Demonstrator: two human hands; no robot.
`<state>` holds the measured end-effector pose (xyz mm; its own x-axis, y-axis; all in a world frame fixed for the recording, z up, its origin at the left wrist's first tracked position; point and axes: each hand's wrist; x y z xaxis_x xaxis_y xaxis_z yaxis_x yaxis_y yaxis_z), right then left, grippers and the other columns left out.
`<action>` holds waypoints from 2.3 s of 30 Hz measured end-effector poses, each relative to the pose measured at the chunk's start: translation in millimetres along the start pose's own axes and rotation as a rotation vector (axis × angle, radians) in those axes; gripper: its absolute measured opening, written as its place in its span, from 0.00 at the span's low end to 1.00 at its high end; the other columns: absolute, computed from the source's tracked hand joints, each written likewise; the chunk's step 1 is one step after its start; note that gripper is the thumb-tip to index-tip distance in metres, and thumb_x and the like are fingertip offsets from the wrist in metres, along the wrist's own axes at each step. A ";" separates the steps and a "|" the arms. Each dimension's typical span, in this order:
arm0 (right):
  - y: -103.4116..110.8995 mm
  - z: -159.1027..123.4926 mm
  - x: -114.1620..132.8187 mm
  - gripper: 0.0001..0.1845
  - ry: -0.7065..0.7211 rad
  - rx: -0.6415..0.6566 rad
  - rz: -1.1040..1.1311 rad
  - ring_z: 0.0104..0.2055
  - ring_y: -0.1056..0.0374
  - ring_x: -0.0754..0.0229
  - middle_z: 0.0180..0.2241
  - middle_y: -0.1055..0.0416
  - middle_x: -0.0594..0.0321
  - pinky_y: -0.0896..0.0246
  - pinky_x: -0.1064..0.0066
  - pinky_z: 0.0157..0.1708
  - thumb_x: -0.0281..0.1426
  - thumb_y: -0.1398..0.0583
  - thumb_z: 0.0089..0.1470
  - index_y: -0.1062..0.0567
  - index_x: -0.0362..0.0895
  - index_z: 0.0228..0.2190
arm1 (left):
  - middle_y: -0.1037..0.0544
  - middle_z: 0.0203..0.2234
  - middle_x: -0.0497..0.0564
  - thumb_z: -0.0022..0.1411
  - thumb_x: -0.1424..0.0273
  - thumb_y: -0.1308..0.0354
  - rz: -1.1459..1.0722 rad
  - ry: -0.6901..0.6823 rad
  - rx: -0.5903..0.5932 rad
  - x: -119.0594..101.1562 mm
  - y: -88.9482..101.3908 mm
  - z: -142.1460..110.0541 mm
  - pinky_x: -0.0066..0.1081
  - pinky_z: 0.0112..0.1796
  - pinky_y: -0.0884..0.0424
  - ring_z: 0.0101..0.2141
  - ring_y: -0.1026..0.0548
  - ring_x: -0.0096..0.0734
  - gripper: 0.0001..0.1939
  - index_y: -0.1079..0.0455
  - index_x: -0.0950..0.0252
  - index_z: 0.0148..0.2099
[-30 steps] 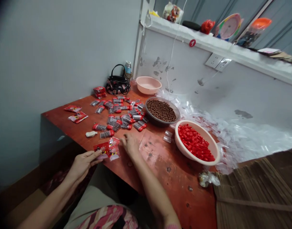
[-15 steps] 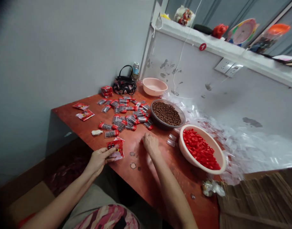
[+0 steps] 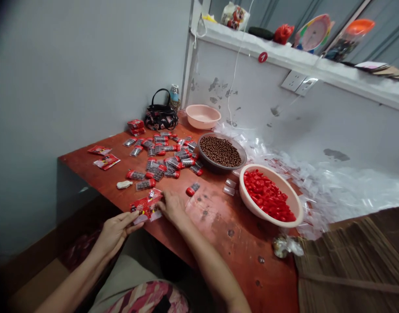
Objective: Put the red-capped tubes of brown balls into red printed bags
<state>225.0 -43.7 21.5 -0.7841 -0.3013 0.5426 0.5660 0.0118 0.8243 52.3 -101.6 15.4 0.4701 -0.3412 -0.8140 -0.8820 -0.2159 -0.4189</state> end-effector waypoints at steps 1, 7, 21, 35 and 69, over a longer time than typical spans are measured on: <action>8.2 1.7 -4.8 0.14 0.019 -0.009 -0.052 0.40 0.37 0.57 0.38 0.31 0.58 0.44 0.68 0.38 0.29 0.47 0.50 0.34 0.44 0.41 | 0.26 0.21 0.49 0.42 0.71 0.36 0.012 -0.003 -0.016 0.1 1.4 0.4 0.26 0.29 0.26 0.26 0.27 0.27 0.07 0.28 0.70 0.24; 74.4 16.2 -49.3 0.20 0.074 0.196 -0.411 0.55 0.51 0.56 0.52 0.42 0.57 0.54 0.63 0.49 0.21 0.51 0.50 0.37 0.45 0.45 | 0.25 0.21 0.51 0.43 0.72 0.37 -0.039 0.078 0.000 2.3 -12.3 3.0 0.22 0.24 0.28 0.24 0.27 0.26 0.07 0.28 0.71 0.26; 33.5 -90.2 -7.1 0.12 -0.323 0.051 0.764 0.20 0.34 0.65 0.26 0.31 0.63 0.40 0.76 0.16 0.37 0.52 0.54 0.37 0.42 0.36 | 0.24 0.22 0.53 0.52 0.77 0.44 -0.409 0.215 -0.032 13.9 -55.1 16.6 0.28 0.25 0.26 0.24 0.25 0.31 0.03 0.31 0.70 0.32; 12.7 -103.5 9.7 0.11 -0.330 -0.166 0.759 0.18 0.39 0.68 0.20 0.34 0.69 0.43 0.79 0.17 0.37 0.45 0.50 0.32 0.43 0.33 | 0.26 0.20 0.49 0.46 0.75 0.39 -0.412 0.102 0.114 25.0 -85.9 2.1 0.26 0.25 0.29 0.21 0.28 0.26 0.05 0.33 0.70 0.27; 1.4 -100.8 7.0 0.12 -0.435 -0.228 1.073 0.14 0.43 0.71 0.17 0.35 0.69 0.48 0.81 0.12 0.39 0.44 0.48 0.34 0.42 0.25 | 0.34 0.09 0.44 0.47 0.64 0.40 0.220 -0.068 0.321 33.1 -84.9 -4.2 0.23 0.13 0.43 0.11 0.36 0.23 0.13 0.36 0.67 0.19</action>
<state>246.0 -141.9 10.3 0.1245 0.1103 0.9861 0.9862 -0.1226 -0.1108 142.9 -98.4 25.7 0.2749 -0.2839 -0.9186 -0.9320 0.1560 -0.3272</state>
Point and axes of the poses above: each hand's wrist, its own z-axis towards the middle knuckle, its own y-axis out of the back of the hand, x = y × z
